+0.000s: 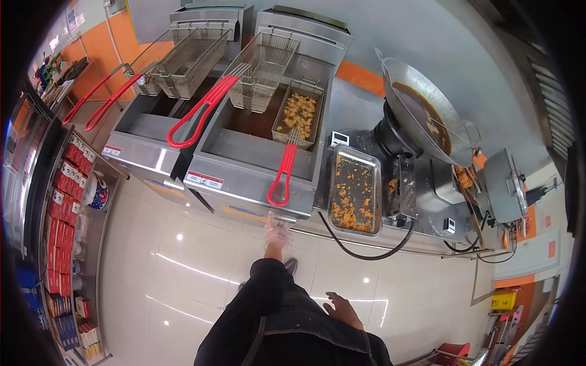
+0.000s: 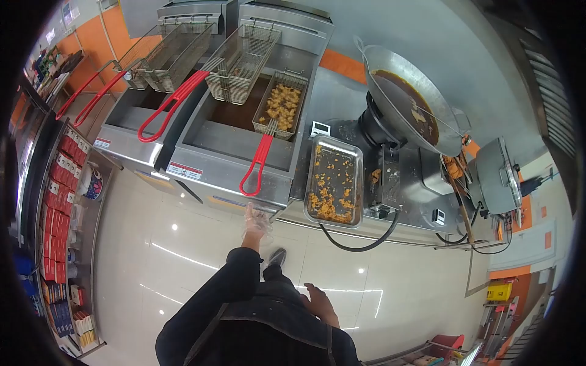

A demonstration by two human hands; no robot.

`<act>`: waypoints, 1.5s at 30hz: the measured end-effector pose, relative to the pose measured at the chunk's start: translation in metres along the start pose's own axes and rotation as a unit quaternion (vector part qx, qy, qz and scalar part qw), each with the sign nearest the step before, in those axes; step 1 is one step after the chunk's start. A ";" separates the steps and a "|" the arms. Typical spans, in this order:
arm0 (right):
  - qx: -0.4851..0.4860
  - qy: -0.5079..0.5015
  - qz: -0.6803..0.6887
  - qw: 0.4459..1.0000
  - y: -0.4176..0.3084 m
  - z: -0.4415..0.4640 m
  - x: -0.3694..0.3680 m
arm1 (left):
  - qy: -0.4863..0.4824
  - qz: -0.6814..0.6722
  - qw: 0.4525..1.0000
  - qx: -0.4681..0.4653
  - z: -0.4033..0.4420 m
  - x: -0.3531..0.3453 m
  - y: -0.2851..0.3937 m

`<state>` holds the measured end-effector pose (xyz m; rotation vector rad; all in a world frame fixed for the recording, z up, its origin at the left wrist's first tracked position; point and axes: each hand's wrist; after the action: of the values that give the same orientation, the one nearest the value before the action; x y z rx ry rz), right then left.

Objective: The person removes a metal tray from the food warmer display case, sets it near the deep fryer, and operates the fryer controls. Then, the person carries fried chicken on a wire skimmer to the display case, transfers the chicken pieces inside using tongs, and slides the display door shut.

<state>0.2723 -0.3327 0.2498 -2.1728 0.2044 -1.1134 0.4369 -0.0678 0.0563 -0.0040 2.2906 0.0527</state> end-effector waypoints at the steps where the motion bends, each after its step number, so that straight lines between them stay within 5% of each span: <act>1: 0.068 0.026 -0.014 0.997 0.011 0.017 -0.006 | -0.017 0.016 1.000 -0.003 -0.007 -0.005 0.002; 2: 0.135 0.051 -0.028 0.989 0.009 0.037 -0.007 | -0.027 0.022 0.999 0.017 -0.011 -0.003 0.004; 4: 0.113 0.072 0.098 0.986 0.014 0.096 -0.019 | -0.050 0.030 0.997 0.053 -0.017 -0.001 0.012; 5: 0.013 0.037 0.259 0.965 0.017 0.132 -0.026 | -0.053 0.047 0.995 0.069 -0.020 -0.001 0.015; 8: -0.078 0.088 0.558 0.821 0.023 0.225 -0.051 | -0.054 0.100 0.989 0.091 -0.020 -0.002 0.019; 15: -0.021 0.142 0.758 0.636 0.007 0.300 -0.082 | -0.049 0.164 0.984 0.057 -0.002 0.018 0.023; 20: -0.001 0.249 0.771 0.586 0.010 0.317 -0.110 | -0.036 0.137 0.988 0.067 -0.018 0.001 0.024; 23: 0.033 0.280 0.746 0.603 0.006 0.319 -0.112 | -0.031 0.098 0.993 0.054 -0.021 -0.001 0.019; 26: -0.069 0.336 0.699 0.628 -0.009 0.314 -0.113 | -0.015 0.093 0.994 0.051 -0.042 -0.014 0.020; 29: -0.126 0.295 0.737 0.595 -0.022 0.272 -0.142 | 0.017 0.079 0.994 0.079 -0.076 0.012 0.024; 32: -0.129 0.202 0.736 0.633 -0.033 0.194 -0.185 | 0.134 0.120 0.983 0.022 -0.108 0.065 0.037; 33: -0.209 0.152 0.739 0.622 -0.034 0.166 -0.195 | 0.215 0.143 0.966 -0.030 -0.112 0.090 0.045; 35: -0.211 0.048 0.597 0.772 -0.012 0.120 -0.218 | 0.211 0.207 0.939 -0.174 -0.134 0.119 0.063; 37: -0.218 -0.115 0.468 0.849 0.055 0.088 -0.250 | 0.285 0.298 0.879 -0.241 -0.145 0.150 0.085; 40: -0.270 -0.130 0.514 0.804 0.106 0.073 -0.260 | 0.516 0.426 0.714 -0.205 -0.204 0.101 0.124; 43: -0.272 -0.185 0.395 0.858 0.114 0.105 -0.241 | 0.529 0.426 0.631 -0.375 -0.169 0.158 0.140; 45: -0.281 -0.182 0.255 0.907 0.128 0.149 -0.246 | 0.539 0.390 0.684 -0.300 -0.186 0.147 0.158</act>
<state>0.2538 -0.2523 -0.0541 -2.5487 0.9586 -0.3571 0.1967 0.0851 0.0745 0.8024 3.0777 1.6420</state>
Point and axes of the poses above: each hand's wrist, its own z-axis towards the middle knuckle, its own x-axis out of the back of the hand, y = z × x, and after that the axes turned 10 degrees about x, right-handed
